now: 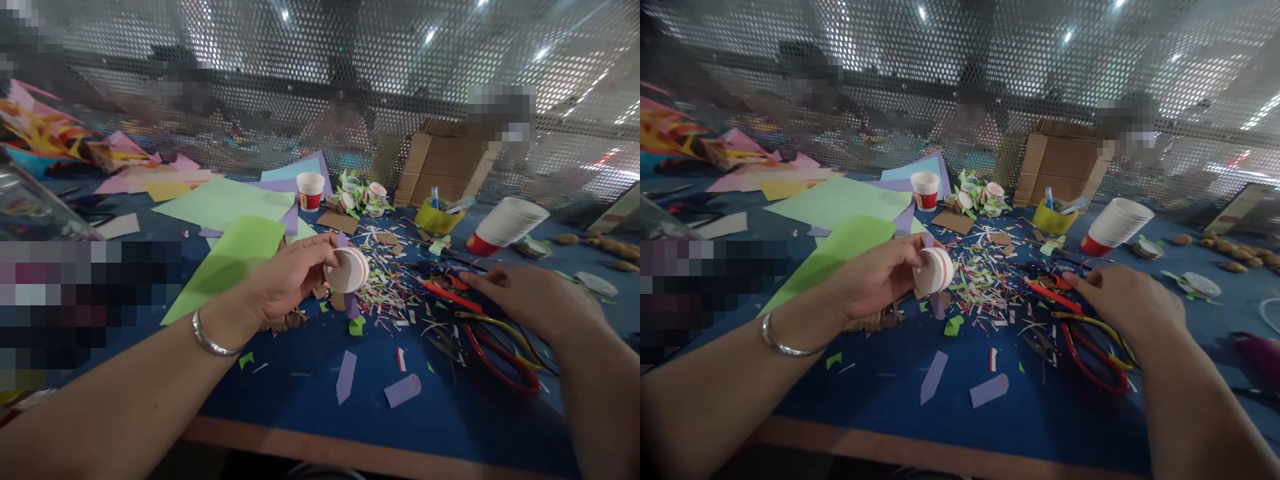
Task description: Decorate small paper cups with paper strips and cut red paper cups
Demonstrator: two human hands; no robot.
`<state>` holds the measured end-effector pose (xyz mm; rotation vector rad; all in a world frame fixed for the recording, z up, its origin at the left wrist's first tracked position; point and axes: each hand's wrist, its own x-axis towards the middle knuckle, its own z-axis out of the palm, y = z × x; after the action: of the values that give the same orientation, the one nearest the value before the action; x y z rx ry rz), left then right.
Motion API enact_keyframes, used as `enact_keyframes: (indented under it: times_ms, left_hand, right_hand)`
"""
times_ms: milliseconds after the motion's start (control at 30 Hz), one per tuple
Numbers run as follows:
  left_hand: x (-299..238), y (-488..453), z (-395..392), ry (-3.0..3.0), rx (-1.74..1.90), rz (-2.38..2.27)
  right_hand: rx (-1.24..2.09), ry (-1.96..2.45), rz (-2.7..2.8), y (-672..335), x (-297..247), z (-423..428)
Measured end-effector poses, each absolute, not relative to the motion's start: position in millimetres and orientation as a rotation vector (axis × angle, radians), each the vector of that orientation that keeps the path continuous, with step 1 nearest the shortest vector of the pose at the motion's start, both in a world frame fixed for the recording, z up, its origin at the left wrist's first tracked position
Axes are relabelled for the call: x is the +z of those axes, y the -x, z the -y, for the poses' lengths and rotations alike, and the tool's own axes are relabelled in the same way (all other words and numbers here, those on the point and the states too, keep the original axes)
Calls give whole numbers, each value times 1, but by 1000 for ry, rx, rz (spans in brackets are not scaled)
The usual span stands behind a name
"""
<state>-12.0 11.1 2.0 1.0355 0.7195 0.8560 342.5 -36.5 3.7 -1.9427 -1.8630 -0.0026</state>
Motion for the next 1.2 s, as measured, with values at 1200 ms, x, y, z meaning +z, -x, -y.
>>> enact_keyframes:
  times_ms: [1200]
  left_hand:
    - [-5, 9, -12, -1082, 738, -706]
  right_hand:
    - [871, 1314, 1711, -219, 0, 55]
